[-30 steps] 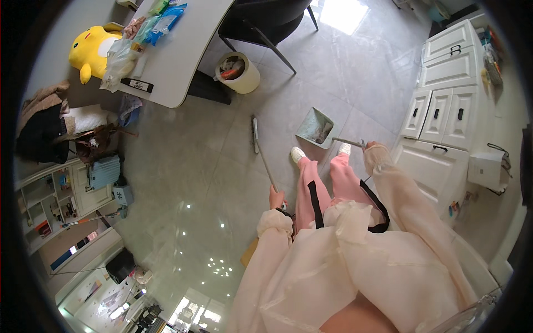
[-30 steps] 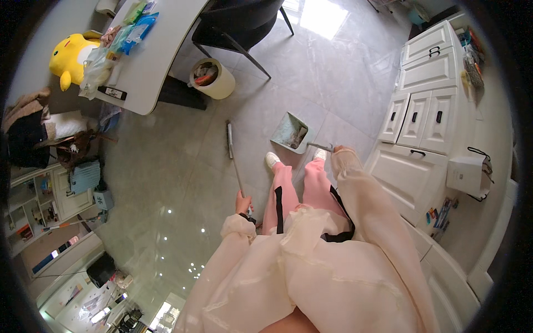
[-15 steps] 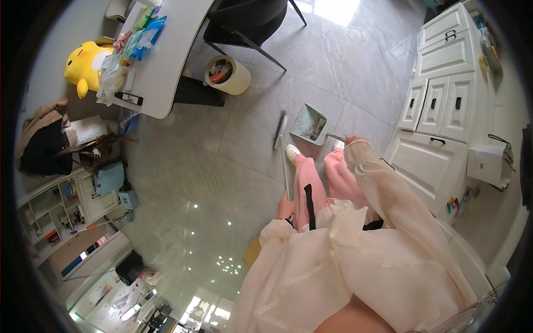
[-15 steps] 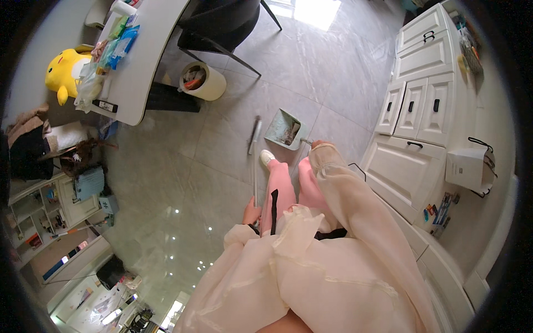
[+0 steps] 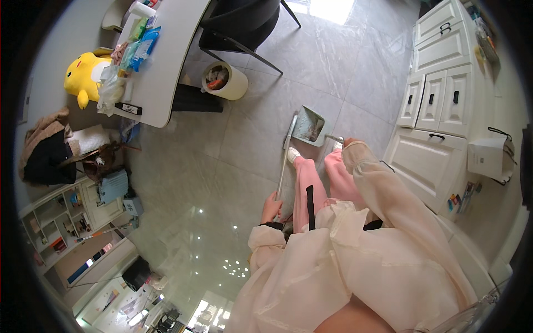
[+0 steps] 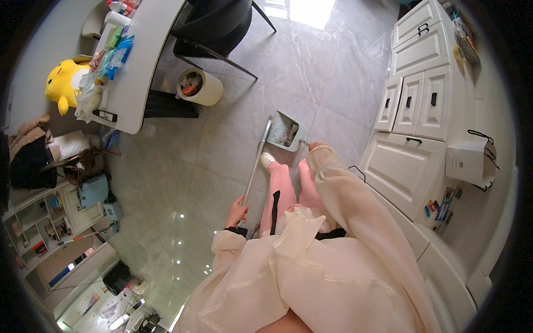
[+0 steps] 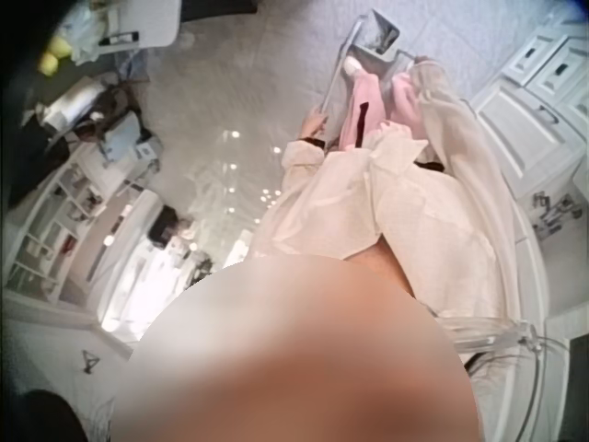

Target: Sweep the tiled floor using a broom and a dustpan.

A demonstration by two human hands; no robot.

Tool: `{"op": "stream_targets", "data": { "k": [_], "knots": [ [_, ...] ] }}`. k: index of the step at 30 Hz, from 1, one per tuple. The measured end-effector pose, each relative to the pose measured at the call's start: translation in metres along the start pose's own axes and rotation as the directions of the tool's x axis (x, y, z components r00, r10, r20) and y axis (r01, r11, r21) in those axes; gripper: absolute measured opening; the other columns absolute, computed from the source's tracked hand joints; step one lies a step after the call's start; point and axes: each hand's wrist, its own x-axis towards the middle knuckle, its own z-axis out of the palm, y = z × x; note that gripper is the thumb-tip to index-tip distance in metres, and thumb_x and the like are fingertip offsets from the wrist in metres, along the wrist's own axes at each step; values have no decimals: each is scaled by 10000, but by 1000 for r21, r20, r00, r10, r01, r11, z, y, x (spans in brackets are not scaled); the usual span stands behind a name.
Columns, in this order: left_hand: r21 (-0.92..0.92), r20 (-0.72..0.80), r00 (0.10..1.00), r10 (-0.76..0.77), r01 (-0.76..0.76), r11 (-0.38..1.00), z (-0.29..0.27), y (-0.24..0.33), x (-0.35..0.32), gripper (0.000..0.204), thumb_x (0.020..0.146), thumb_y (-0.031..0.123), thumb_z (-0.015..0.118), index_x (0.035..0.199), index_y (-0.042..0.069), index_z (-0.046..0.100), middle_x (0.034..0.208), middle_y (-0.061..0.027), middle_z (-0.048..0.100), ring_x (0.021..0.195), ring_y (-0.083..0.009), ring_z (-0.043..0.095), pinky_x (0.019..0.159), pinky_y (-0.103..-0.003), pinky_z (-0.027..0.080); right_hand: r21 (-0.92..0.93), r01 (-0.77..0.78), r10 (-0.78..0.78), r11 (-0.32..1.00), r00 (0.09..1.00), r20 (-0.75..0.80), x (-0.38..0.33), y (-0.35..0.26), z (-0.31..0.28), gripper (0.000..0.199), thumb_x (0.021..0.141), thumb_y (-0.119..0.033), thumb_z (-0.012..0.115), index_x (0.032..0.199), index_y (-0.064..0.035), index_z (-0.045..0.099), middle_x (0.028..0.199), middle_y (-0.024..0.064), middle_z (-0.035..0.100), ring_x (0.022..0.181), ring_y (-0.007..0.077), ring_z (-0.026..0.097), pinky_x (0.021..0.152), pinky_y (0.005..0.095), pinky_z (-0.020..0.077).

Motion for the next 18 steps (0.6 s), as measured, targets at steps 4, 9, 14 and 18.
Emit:
{"op": "stream_targets", "data": {
  "k": [4, 9, 14, 18],
  "knots": [
    [-99, 9, 1000, -12, 13, 995, -27, 6, 8, 576, 680, 30, 472, 1230, 90, 312, 571, -47, 459, 361, -117, 407, 305, -267, 333, 7, -20, 21, 1000, 1000, -18, -3, 2, -3, 215, 628, -179, 565, 808, -65, 592, 855, 147, 579, 852, 266, 552, 713, 338, 450],
    [-114, -95, 995, 41, -52, 992, -44, 12, 20, 578, 673, 40, 452, 1231, 59, 300, 559, -43, 436, 365, -118, 399, 312, -266, 345, 8, -25, 25, 1000, 997, -69, -16, 9, -17, 221, 613, -166, 573, 808, -65, 596, 864, 148, 579, 858, 265, 553, 716, 334, 453],
    [-133, -181, 982, 45, -69, 989, -56, 23, 32, 576, 672, 48, 452, 1229, 59, 303, 556, -47, 437, 375, -121, 412, 315, -267, 354, -3, -44, 43, 999, 991, -128, -20, 22, -44, 230, 597, -153, 581, 809, -66, 599, 873, 148, 580, 863, 263, 554, 718, 329, 456],
    [-114, -201, 975, 100, -125, 986, -75, 27, 50, 570, 667, 53, 451, 1221, 55, 317, 549, -50, 438, 377, -124, 420, 316, -267, 358, 58, -98, 105, 993, 987, -122, 3, 28, -59, 239, 590, -153, 588, 810, -61, 598, 876, 151, 579, 856, 268, 557, 710, 338, 459]
  ]
}}
